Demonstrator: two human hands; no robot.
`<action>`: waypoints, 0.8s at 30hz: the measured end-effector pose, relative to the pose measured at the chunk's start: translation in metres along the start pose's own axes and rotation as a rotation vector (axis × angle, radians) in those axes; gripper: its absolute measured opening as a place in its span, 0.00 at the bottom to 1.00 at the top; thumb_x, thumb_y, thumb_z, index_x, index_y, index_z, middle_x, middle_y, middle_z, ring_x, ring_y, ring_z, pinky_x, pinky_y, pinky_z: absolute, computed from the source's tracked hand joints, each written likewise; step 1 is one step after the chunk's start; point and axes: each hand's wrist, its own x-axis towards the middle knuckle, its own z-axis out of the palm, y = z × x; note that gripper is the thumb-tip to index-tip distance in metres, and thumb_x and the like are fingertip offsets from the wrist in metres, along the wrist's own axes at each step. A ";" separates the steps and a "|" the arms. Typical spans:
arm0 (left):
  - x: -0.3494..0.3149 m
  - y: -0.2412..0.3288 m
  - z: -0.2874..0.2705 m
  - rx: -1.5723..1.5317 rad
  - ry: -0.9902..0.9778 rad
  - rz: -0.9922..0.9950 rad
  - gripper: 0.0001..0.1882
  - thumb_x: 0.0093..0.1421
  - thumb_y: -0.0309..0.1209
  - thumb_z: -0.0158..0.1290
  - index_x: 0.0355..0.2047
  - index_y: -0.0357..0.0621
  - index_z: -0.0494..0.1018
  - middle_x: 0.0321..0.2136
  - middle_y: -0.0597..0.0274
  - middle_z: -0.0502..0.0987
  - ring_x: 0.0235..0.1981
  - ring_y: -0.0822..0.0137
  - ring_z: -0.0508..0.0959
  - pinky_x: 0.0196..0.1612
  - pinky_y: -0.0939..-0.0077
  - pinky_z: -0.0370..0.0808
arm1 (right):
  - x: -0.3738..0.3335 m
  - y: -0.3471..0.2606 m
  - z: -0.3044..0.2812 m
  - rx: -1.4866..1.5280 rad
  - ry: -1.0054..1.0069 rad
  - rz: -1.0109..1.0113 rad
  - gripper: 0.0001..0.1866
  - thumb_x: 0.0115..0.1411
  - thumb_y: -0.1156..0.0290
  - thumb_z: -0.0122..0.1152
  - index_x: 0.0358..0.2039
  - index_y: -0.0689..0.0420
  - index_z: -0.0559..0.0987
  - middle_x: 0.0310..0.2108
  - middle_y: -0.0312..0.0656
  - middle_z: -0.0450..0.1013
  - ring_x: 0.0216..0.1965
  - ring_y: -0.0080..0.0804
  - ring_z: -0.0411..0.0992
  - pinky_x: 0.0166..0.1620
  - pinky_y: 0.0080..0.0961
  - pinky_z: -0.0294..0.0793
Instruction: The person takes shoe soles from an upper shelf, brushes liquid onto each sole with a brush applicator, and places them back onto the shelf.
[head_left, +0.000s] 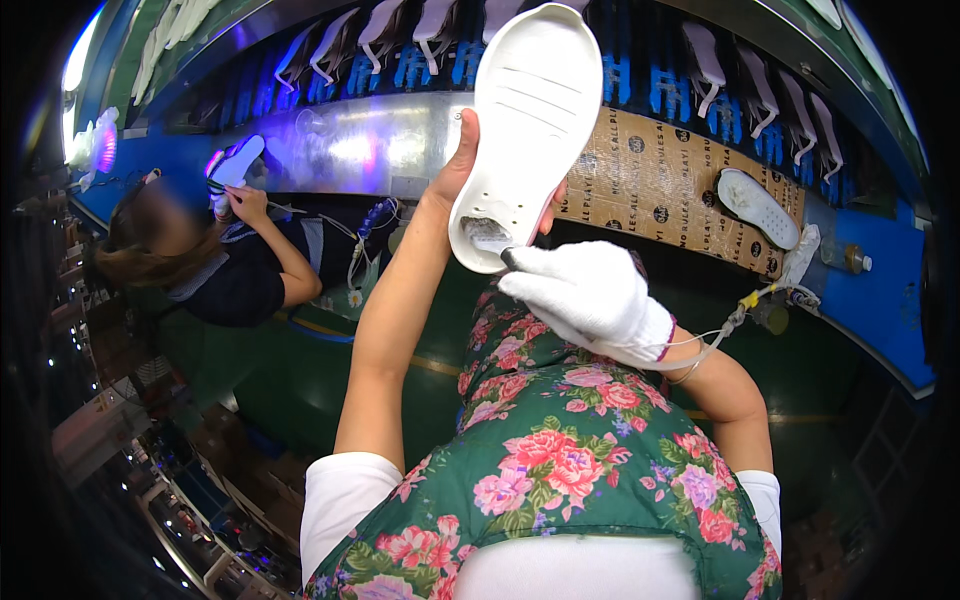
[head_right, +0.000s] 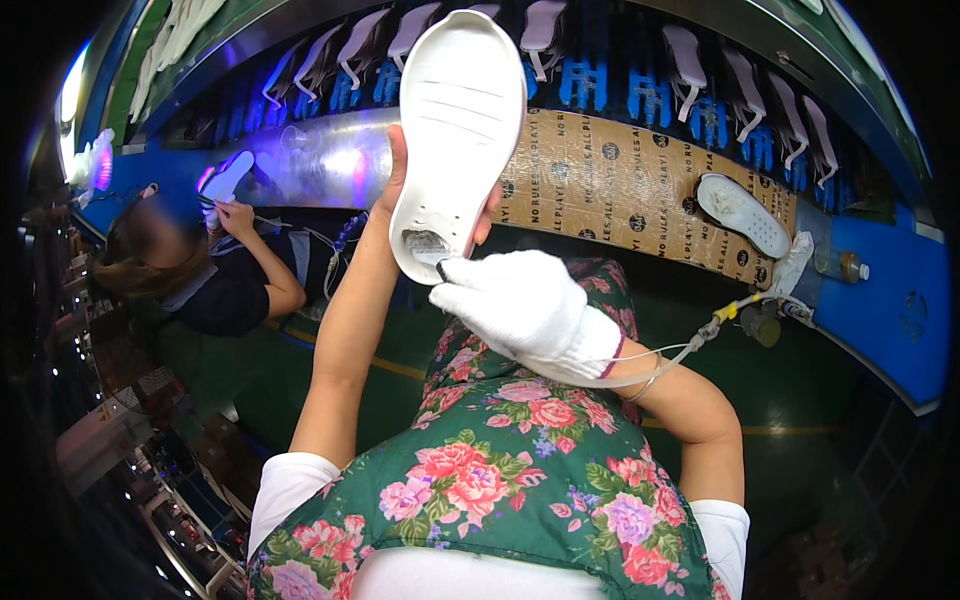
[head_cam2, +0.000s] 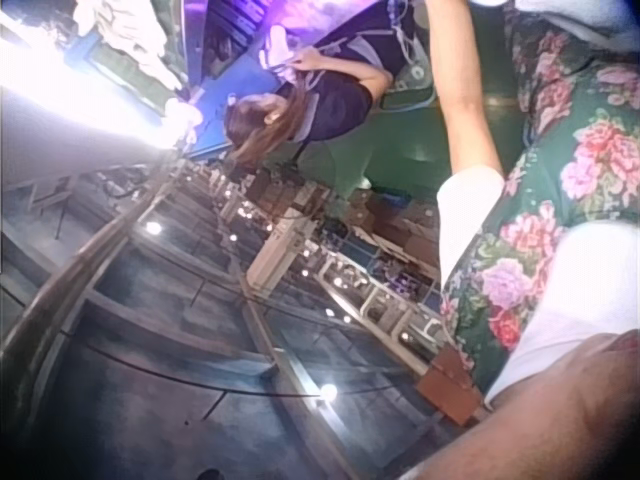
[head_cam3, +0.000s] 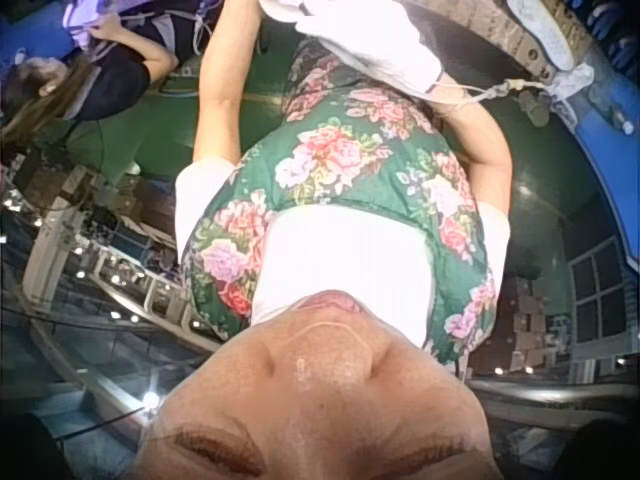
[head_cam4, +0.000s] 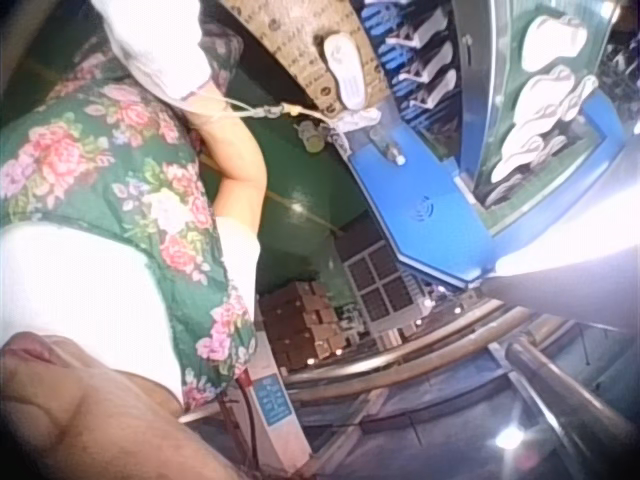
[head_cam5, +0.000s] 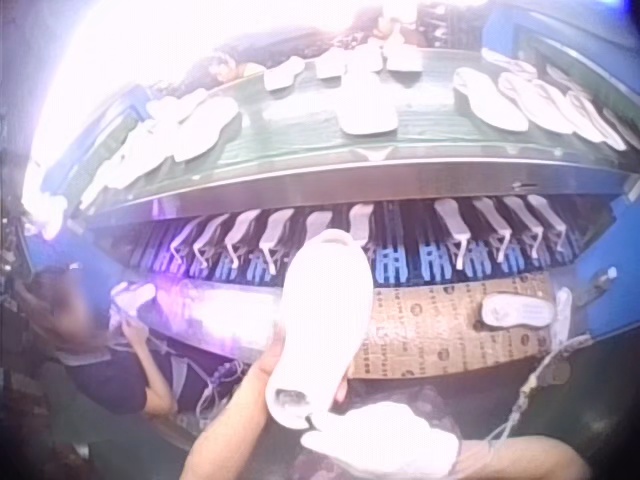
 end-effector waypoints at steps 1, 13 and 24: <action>0.000 0.002 -0.003 -0.002 0.001 0.004 0.58 0.51 0.78 0.43 0.67 0.43 0.59 0.39 0.35 0.77 0.31 0.42 0.83 0.30 0.52 0.85 | 0.001 -0.003 -0.001 -0.045 -0.108 0.011 0.19 0.48 0.75 0.71 0.43 0.51 0.81 0.38 0.45 0.81 0.31 0.38 0.80 0.30 0.28 0.77; 0.020 0.022 0.003 0.541 0.345 -0.480 0.43 0.64 0.66 0.43 0.62 0.41 0.68 0.50 0.47 0.78 0.45 0.58 0.82 0.45 0.63 0.83 | -0.001 0.007 0.004 0.069 -0.015 -0.009 0.21 0.49 0.79 0.70 0.46 0.51 0.82 0.39 0.42 0.80 0.33 0.42 0.79 0.37 0.33 0.78; 0.046 0.023 -0.010 1.385 0.241 -0.788 0.63 0.50 0.84 0.33 0.66 0.40 0.65 0.68 0.38 0.59 0.69 0.43 0.59 0.68 0.53 0.60 | 0.001 0.010 -0.006 0.248 0.025 0.222 0.11 0.54 0.76 0.70 0.39 0.52 0.85 0.36 0.40 0.82 0.39 0.37 0.81 0.45 0.30 0.80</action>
